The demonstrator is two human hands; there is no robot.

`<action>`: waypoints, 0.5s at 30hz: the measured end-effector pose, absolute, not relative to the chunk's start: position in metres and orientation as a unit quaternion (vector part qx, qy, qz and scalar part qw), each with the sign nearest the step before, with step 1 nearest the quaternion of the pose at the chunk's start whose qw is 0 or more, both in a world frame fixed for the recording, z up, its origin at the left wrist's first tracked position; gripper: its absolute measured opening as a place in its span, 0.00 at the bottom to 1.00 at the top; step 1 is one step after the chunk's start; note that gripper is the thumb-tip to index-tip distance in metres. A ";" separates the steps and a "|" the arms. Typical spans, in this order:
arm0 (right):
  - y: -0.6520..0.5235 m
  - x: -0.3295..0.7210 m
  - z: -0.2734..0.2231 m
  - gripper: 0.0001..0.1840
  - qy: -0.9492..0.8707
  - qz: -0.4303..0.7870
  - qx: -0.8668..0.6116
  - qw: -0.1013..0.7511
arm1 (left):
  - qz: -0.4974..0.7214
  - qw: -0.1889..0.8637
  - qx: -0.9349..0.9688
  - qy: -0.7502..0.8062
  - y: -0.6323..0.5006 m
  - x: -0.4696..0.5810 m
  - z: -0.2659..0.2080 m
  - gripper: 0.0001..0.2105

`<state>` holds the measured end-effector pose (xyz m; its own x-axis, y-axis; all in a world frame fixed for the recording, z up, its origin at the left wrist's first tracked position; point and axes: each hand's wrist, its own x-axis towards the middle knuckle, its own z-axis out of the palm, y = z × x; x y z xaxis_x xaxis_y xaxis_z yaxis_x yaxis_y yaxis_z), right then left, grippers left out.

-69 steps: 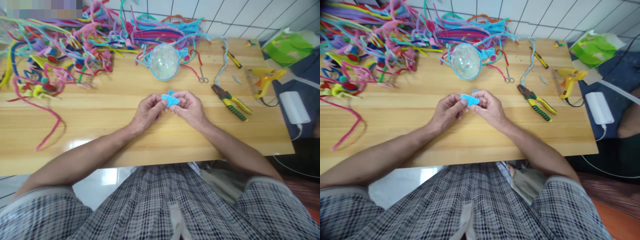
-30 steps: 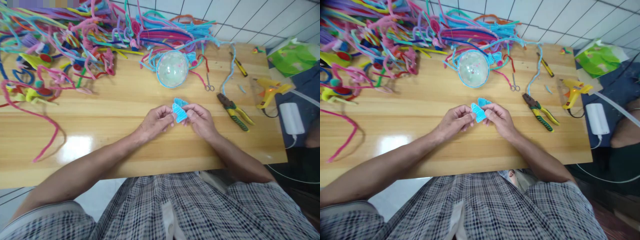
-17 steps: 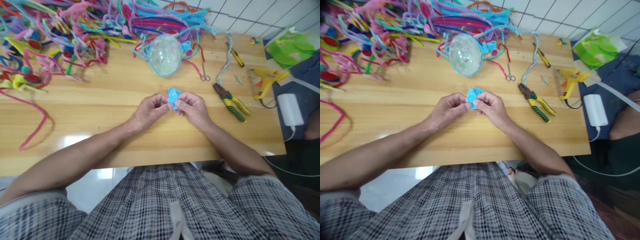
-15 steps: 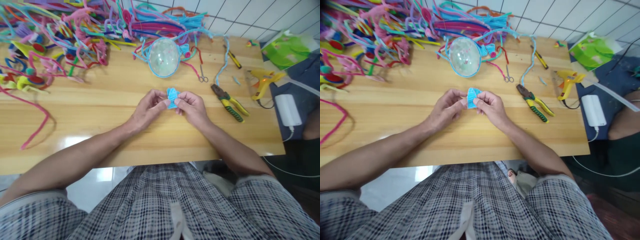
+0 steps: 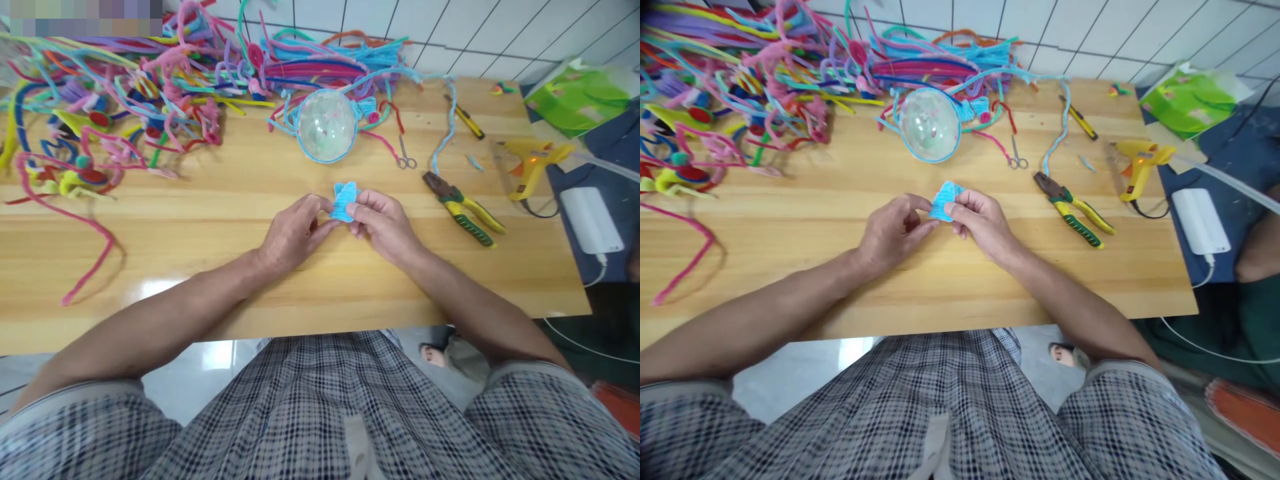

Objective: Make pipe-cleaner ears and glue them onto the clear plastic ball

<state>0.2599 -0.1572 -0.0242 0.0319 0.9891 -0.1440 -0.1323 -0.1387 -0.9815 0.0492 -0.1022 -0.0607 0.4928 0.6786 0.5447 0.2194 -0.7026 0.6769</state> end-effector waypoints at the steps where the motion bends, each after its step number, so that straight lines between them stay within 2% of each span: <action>1: -0.158 0.259 -0.024 0.28 -0.423 0.557 -0.511 0.500 | 0.425 0.262 0.824 0.267 -0.102 0.049 -0.061 0.12; 5: -0.162 0.256 -0.019 0.27 -0.415 0.567 -0.516 0.490 | 0.447 0.223 0.831 0.247 -0.104 0.050 -0.060 0.07; 15: -0.165 0.253 -0.019 0.26 -0.411 0.562 -0.517 0.498 | 0.486 0.163 0.830 0.221 -0.105 0.051 -0.057 0.04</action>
